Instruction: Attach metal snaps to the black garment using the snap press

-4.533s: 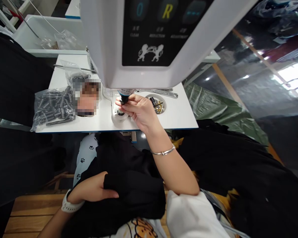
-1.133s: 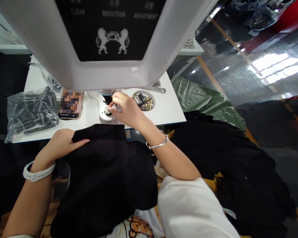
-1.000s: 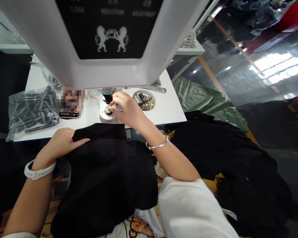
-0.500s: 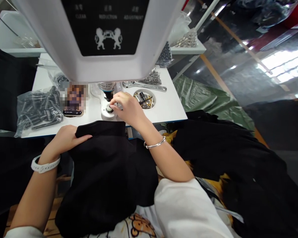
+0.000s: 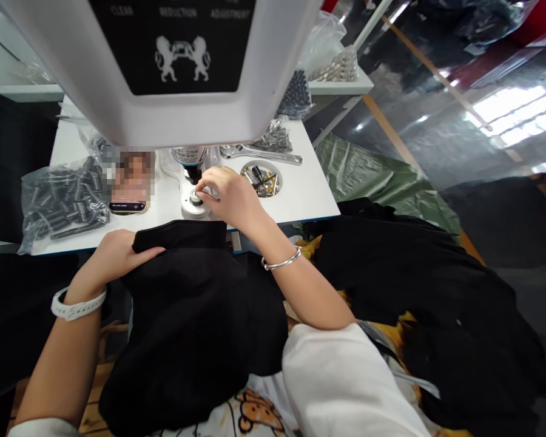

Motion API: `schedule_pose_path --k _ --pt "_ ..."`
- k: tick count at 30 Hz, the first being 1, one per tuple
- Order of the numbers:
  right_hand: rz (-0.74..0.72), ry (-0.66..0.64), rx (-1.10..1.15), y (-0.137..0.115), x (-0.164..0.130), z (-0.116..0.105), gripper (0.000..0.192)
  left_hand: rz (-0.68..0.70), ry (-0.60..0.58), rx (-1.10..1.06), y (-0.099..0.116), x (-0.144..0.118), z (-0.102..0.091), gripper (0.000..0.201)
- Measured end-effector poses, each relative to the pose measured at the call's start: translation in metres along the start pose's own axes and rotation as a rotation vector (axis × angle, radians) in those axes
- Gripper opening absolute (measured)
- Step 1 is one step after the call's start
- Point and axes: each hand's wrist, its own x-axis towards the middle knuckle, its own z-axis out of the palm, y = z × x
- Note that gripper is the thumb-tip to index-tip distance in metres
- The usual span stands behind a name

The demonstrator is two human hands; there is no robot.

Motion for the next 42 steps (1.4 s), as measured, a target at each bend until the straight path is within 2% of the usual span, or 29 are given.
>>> schedule_pose_path --k 13,17,20,23,24,27,29,31,33,36,39,42 --pt "0.017 -0.005 0.054 0.0 0.001 0.002 0.008 -0.003 0.0 -0.019 0.0 0.0 0.001 0.049" --pt "0.051 -0.025 0.077 -0.003 -0.001 -0.004 0.01 0.0 0.001 -0.052 -0.001 0.0 0.001 0.049" --pt "0.161 0.047 0.153 -0.009 -0.015 -0.012 0.012 -0.002 0.026 -0.099 -0.003 0.0 0.002 0.049" --pt "0.395 0.118 0.214 -0.018 -0.04 -0.016 0.013 -0.017 0.07 -0.225 -0.004 -0.002 0.003 0.044" --pt "0.475 0.081 0.23 -0.021 -0.049 -0.016 0.015 -0.02 0.086 -0.304 -0.002 -0.004 0.003 0.04" --pt "0.65 -0.177 0.282 -0.026 -0.074 -0.014 0.032 -0.021 0.121 -0.593 0.008 -0.015 0.003 0.032" --pt "0.686 -0.304 0.371 -0.029 -0.085 -0.013 0.038 -0.005 0.131 -0.747 0.019 -0.025 0.002 0.031" --pt "0.685 -0.334 0.548 -0.032 -0.091 -0.012 0.036 0.011 0.157 -0.842 0.031 -0.035 0.001 0.03" --pt "0.7 -0.277 0.777 -0.036 -0.095 -0.011 0.036 -0.015 0.222 -0.895 0.041 -0.043 0.001 0.027" --pt "0.76 -0.089 1.003 -0.045 -0.101 -0.009 0.036 -0.157 0.35 -0.968 0.052 -0.05 0.002 0.03" --pt "0.703 0.104 0.922 -0.056 -0.104 -0.008 0.035 -0.28 0.412 -1.043 0.06 -0.054 0.005 0.036" --pt "0.669 0.193 0.766 -0.065 -0.106 -0.009 0.047 -0.352 0.539 -0.938 0.068 -0.057 0.007 0.036"
